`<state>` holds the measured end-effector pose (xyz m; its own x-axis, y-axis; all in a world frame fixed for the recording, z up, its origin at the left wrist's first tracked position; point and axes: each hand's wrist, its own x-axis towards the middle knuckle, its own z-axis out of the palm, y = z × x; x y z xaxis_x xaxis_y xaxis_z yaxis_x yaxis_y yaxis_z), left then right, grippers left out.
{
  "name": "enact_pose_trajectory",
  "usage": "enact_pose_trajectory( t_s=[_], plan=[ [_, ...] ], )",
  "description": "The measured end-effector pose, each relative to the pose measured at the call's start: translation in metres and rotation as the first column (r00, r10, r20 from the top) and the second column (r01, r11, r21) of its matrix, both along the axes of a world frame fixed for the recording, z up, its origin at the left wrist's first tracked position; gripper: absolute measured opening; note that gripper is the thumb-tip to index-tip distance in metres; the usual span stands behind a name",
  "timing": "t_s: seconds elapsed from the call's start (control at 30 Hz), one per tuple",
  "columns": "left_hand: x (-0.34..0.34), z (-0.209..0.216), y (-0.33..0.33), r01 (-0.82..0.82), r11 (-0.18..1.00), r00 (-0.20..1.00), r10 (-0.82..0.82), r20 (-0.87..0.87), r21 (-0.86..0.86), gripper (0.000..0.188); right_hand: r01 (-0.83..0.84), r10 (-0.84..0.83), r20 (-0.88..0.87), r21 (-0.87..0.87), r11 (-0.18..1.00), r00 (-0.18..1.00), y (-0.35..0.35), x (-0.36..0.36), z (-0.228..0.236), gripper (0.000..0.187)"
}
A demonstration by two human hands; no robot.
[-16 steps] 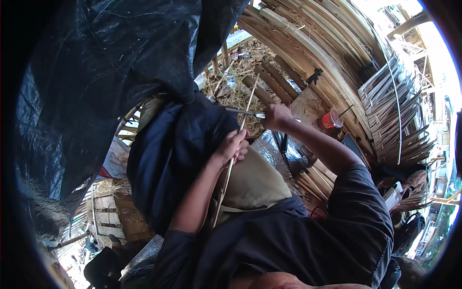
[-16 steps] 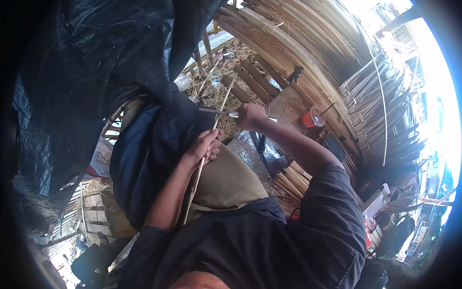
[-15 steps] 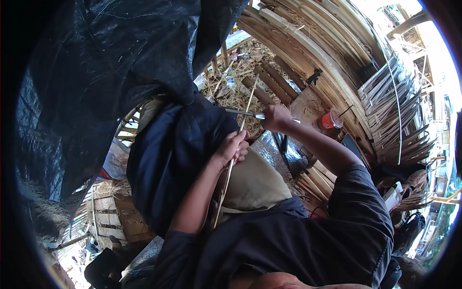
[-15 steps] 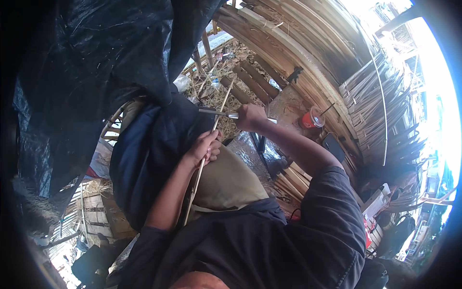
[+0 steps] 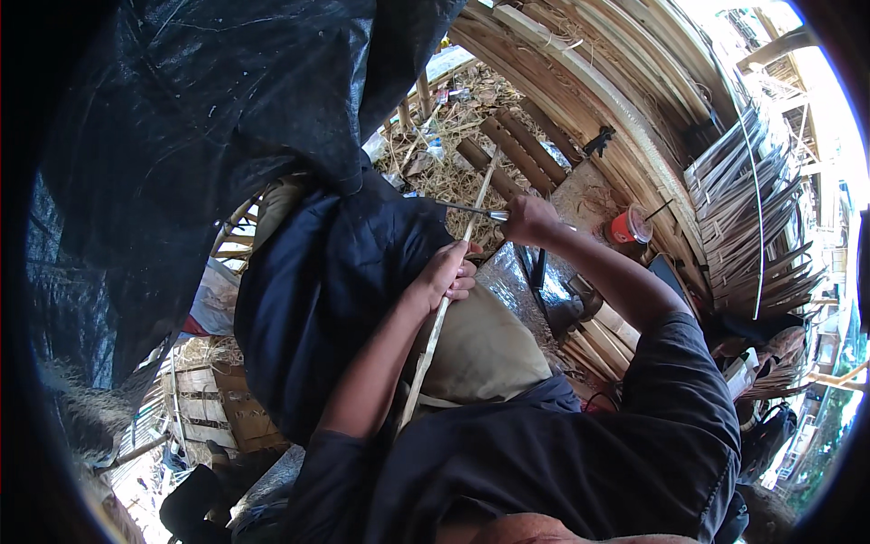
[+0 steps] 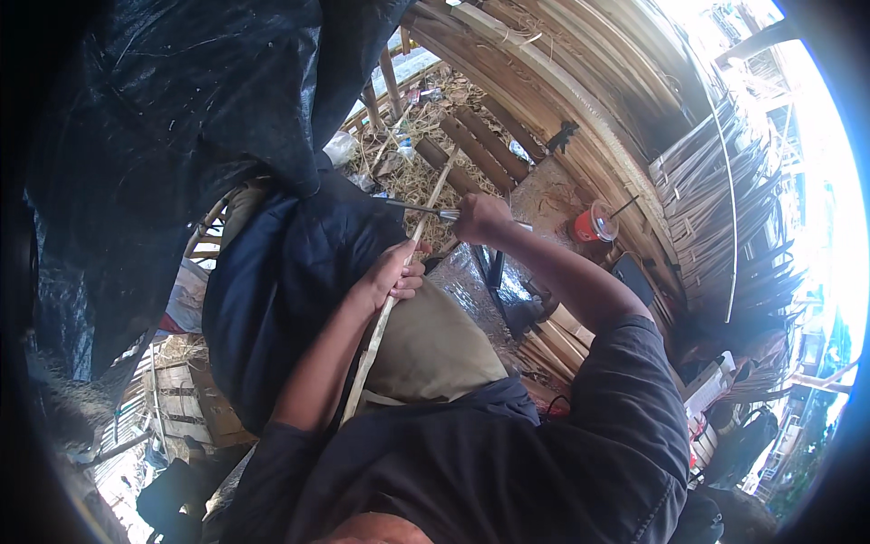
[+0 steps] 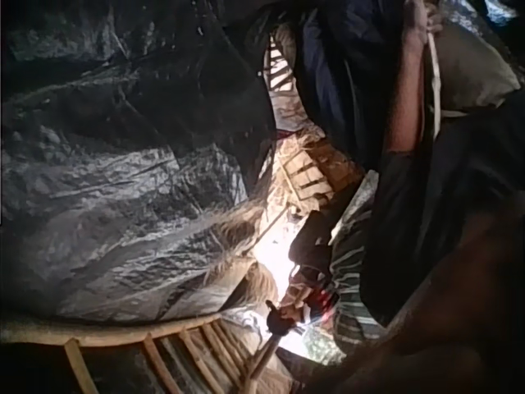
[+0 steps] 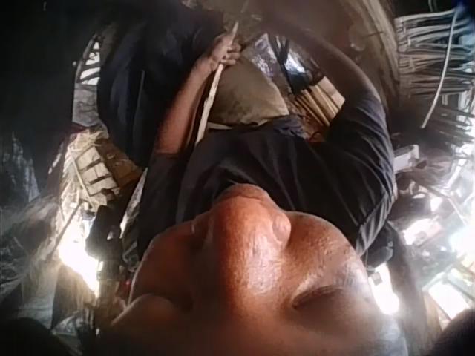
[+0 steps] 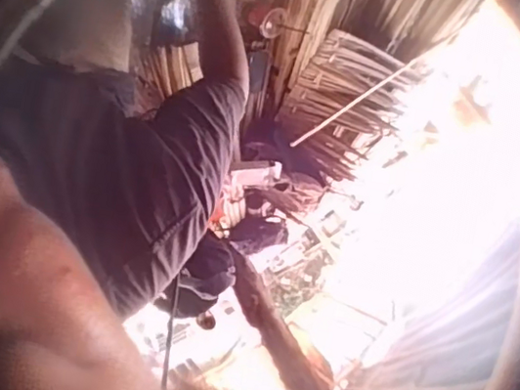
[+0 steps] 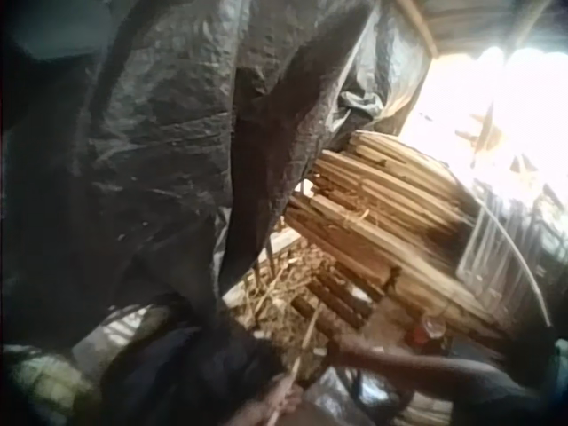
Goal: The person uses a knife to shave thin strips from a wooden rod by hand.
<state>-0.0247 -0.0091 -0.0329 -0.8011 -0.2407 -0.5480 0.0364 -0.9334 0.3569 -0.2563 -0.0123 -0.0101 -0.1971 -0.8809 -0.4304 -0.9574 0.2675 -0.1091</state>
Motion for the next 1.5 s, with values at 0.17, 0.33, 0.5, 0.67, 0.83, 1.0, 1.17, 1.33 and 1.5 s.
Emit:
enact_pose_trajectory(
  t_s=[0.17, 0.33, 0.5, 0.67, 0.83, 1.0, 1.17, 1.33, 1.5],
  plan=[
    [-0.008, 0.001, 0.009, -0.033, 0.992, 0.989, 0.05, 0.138, -0.118, 0.025, -0.091, 0.092, -0.036, 0.051, 0.995, 0.995, -0.01, -0.009, -0.005, 0.023],
    [-0.01, 0.003, 0.011, -0.013, 0.981, 0.976, 0.054, 0.211, -0.194, 0.022, -0.169, 0.174, -0.097, 0.059, 0.984, 0.98, -0.02, -0.009, -0.001, 0.024],
    [-0.008, 0.007, 0.021, -0.032, 0.967, 0.967, 0.094, 0.235, -0.254, 0.02, 0.064, -0.05, -0.193, 0.065, 0.996, 0.98, -0.037, -0.045, -0.018, 0.034],
    [-0.001, 0.016, 0.029, 0.036, 0.93, 0.972, 0.052, 0.23, -0.365, 0.023, 0.04, -0.063, -0.25, -0.096, 0.995, 0.966, -0.038, -0.111, -0.026, 0.033],
    [0.023, 0.016, 0.02, -0.073, 0.973, 0.989, 0.099, 0.112, -0.217, 0.022, 0.09, -0.085, -0.132, 0.034, 0.995, 0.988, -0.036, -0.043, -0.006, 0.034],
    [0.032, 0.031, 0.023, -0.092, 0.975, 0.994, 0.103, 0.046, -0.2, 0.023, 0.292, -0.273, 0.184, -0.083, 0.953, 0.944, -0.037, -0.005, 0.007, 0.04],
    [0.037, 0.025, 0.019, -0.143, 0.978, 0.989, 0.137, -0.053, -0.149, 0.021, 0.61, -0.546, 0.735, 0.228, 0.759, 0.403, -0.05, 0.022, 0.011, 0.05],
    [0.03, 0.032, 0.021, -0.167, 0.981, 0.981, 0.156, -0.118, -0.096, 0.02, 0.559, -0.546, 0.734, 0.274, 0.782, 0.403, -0.057, 0.024, 0.01, 0.047],
    [0.025, 0.032, 0.014, -0.167, 0.976, 0.983, 0.155, -0.097, -0.14, 0.022, 0.566, -0.543, 0.72, 0.253, 0.785, 0.431, -0.057, 0.027, 0.01, 0.042]
  ],
)
